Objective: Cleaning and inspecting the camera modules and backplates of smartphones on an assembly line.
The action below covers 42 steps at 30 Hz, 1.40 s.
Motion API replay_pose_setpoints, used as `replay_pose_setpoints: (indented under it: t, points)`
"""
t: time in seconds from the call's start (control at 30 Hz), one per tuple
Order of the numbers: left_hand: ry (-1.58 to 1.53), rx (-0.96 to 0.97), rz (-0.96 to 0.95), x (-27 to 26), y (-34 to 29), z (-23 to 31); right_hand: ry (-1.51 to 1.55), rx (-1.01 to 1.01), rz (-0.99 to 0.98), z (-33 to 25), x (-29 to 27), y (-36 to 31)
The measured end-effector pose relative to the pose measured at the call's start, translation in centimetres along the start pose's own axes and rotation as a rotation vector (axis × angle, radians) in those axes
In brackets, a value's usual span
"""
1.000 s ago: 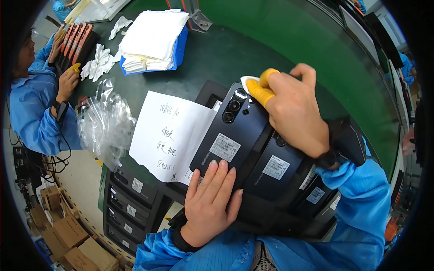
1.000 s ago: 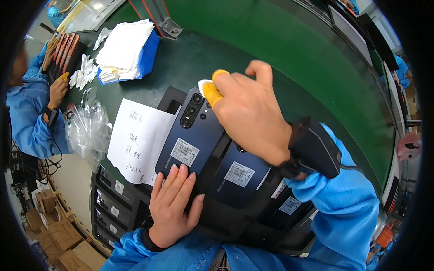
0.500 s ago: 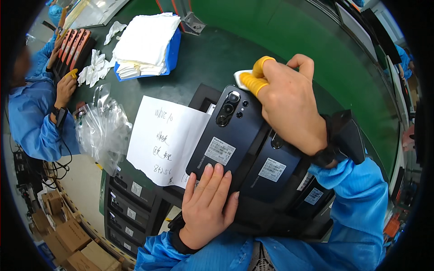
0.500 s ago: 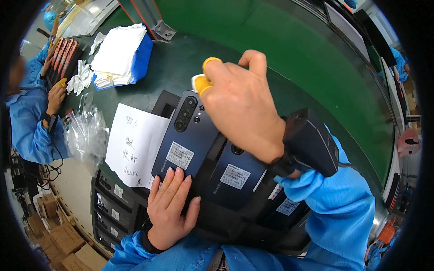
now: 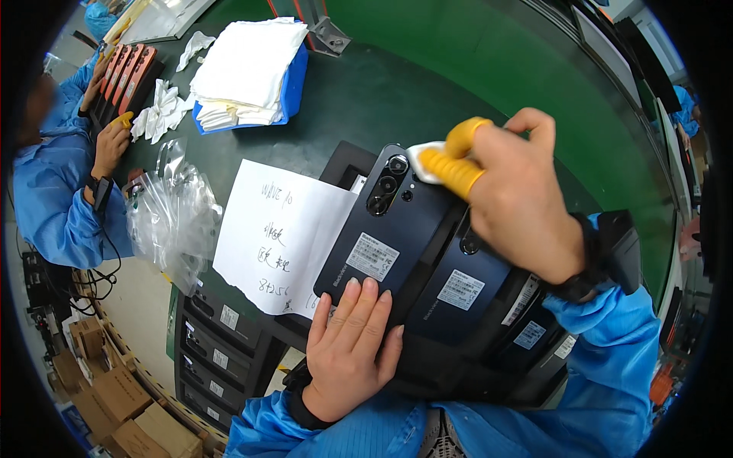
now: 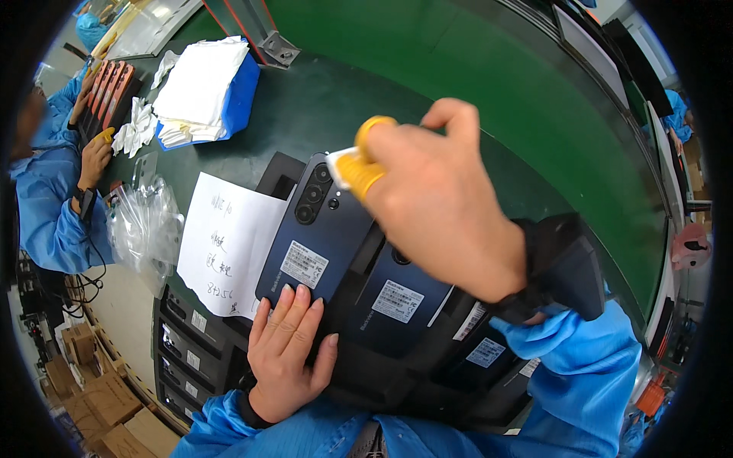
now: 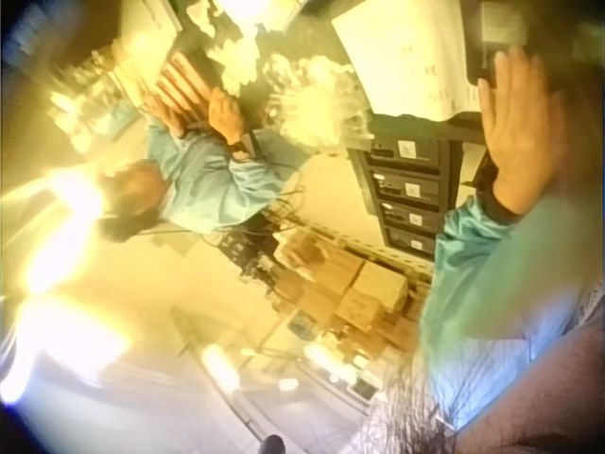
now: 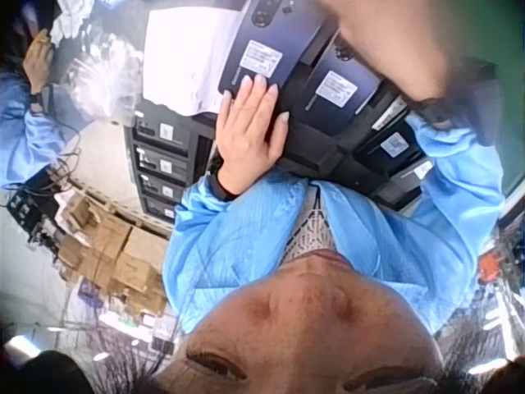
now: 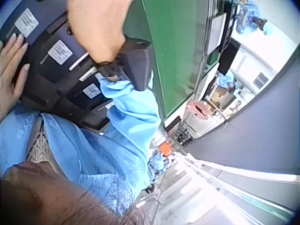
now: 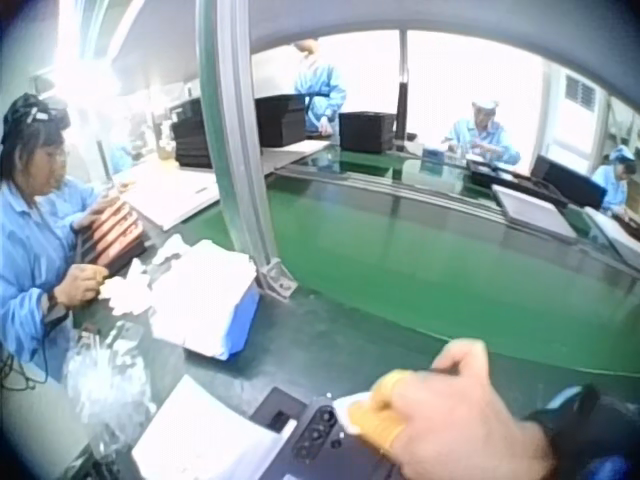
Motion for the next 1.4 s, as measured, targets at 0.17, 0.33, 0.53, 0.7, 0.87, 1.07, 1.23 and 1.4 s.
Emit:
replay_pose_setpoints:
  t: [0.17, 0.33, 0.53, 0.7, 0.87, 1.07, 1.23, 1.4]
  points:
    - [-0.026, 0.023, 0.002, 0.1, 0.4, 0.2, -0.046, -0.2, 0.092, -3.8, 2.3, -0.8]
    - [-0.063, 0.01, 0.024, -0.2, 0.2, 0.2, -0.104, -0.05, 0.102, -1.0, 1.3, 1.0]
    - [-0.065, 0.013, 0.046, -0.4, -0.1, 0.2, 1.032, 0.749, -0.403, 0.8, 2.8, 0.1]
    - [-0.09, 0.027, 0.071, -0.4, 0.0, 0.1, 0.394, 0.489, -0.111, 1.4, 0.2, 0.4]
    - [-0.094, 0.036, 0.088, -0.5, -0.2, 0.1, 0.295, 0.234, -0.02, -0.6, -0.9, 0.3]
    - [-0.093, 0.019, 0.085, -0.3, -0.2, -0.2, -0.009, -0.076, 0.017, -2.5, 1.5, -0.1]
    - [-0.104, 0.024, 0.076, -0.3, -0.1, 0.0, 0.054, -0.173, 0.035, -5.4, 1.1, -0.1]
    - [-0.084, 0.008, 0.063, -0.3, -0.3, -0.1, -0.167, -0.147, 0.117, -3.7, 2.4, 1.2]
Point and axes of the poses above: each hand's wrist, its own y-axis towards the middle knuckle, its own x-axis out of the palm, z = x × y, the point moved 8 cm from there along y, towards the middle knuckle, and after that the axes turned 2 degrees about x, right-handed, at the moved point
